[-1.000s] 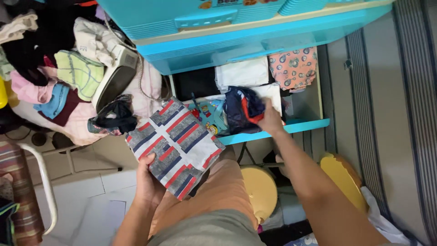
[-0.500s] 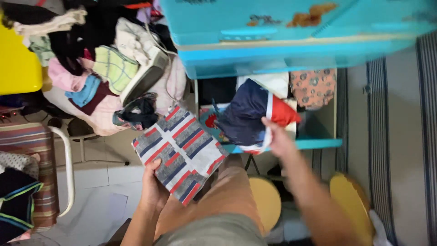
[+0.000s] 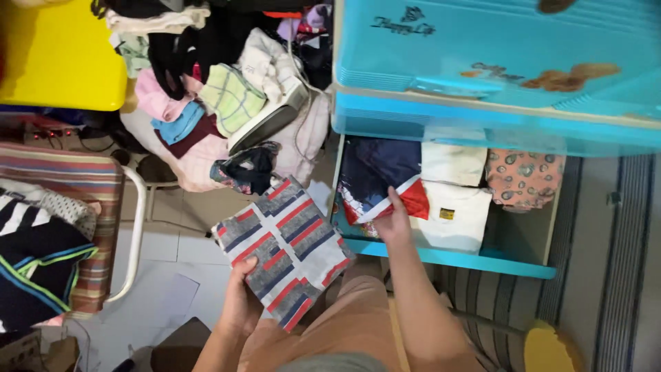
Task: Organizing and putting away folded clothes into the drawers of a plastic dresser.
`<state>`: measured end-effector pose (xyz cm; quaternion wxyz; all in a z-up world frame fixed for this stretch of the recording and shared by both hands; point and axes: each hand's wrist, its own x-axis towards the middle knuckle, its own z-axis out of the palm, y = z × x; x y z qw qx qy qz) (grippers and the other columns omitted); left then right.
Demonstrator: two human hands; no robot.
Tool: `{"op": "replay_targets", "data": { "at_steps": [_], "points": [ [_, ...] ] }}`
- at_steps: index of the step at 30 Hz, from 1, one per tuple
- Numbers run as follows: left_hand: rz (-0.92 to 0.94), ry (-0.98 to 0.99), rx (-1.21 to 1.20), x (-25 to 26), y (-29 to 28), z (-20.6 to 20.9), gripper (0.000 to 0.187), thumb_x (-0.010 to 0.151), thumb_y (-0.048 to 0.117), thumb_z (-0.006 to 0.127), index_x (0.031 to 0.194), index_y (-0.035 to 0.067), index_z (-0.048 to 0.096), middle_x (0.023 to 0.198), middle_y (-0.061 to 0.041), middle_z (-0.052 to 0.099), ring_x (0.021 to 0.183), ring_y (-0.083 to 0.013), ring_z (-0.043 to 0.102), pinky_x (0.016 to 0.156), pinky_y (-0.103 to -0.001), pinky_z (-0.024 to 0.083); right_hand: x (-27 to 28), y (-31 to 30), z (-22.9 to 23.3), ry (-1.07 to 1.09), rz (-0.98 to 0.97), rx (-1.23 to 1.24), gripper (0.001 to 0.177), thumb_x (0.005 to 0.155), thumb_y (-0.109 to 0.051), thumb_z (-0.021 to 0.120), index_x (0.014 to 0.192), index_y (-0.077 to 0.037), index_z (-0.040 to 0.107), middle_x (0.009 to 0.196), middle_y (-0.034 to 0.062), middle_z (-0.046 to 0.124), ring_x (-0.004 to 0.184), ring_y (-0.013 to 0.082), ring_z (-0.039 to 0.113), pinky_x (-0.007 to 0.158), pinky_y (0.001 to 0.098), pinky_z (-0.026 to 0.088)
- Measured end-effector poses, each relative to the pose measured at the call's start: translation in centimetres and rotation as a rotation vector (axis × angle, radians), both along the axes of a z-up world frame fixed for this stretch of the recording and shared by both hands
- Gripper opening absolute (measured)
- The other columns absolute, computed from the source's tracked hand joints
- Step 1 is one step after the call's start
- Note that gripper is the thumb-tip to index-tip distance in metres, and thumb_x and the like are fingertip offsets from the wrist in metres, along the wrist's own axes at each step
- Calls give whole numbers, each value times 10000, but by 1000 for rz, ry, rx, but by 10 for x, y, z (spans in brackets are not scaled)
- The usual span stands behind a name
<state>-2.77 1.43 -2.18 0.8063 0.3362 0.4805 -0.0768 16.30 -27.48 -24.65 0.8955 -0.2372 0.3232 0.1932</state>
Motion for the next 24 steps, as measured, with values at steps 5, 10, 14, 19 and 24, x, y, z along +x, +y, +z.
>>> {"op": "replay_targets", "data": {
  "at_steps": [5, 10, 14, 19, 24],
  "points": [
    [0, -25, -52, 5, -4, -11, 744, 780, 411, 637, 1442, 97, 506, 1406, -121, 618, 1282, -313, 588, 1088, -520, 437, -2, -31, 53, -65, -73, -59, 546, 904, -398, 677, 1366, -122, 586, 1387, 93, 626, 1308, 311, 566, 1116, 521, 452],
    [-39, -106, -112, 5, -11, -23, 722, 794, 404, 668, 1419, 68, 540, 1408, -120, 618, 1291, -307, 584, 1111, -487, 429, 8, -84, 68, -14, 27, 84, 847, 809, -625, 605, 1400, -23, 529, 1382, 195, 635, 1267, 385, 593, 1054, 564, 441],
    [-141, -126, -72, 26, -17, -13, 737, 775, 434, 672, 1411, 81, 555, 1399, -109, 636, 1286, -294, 589, 1101, -478, 423, 69, -94, 67, 35, 465, -164, 878, 834, -613, 658, 1426, 11, 479, 1358, 182, 630, 1240, 335, 620, 1050, 520, 485],
    [-176, -44, -117, 21, -24, -26, 775, 776, 467, 658, 1415, 39, 562, 1393, -144, 654, 1275, -311, 602, 1103, -472, 418, 113, -54, 75, 116, 837, -640, 690, 791, -450, 780, 1321, -67, 560, 1127, 110, 693, 986, 266, 699, 883, 458, 593],
    [-173, -63, -90, 19, -25, -20, 796, 757, 460, 665, 1431, 58, 533, 1415, -126, 625, 1304, -299, 576, 1125, -474, 404, 93, -49, 69, 73, 662, -692, 483, 784, -300, 831, 1138, -34, 638, 932, 136, 700, 753, 295, 733, 734, 463, 634]
  ]
}}
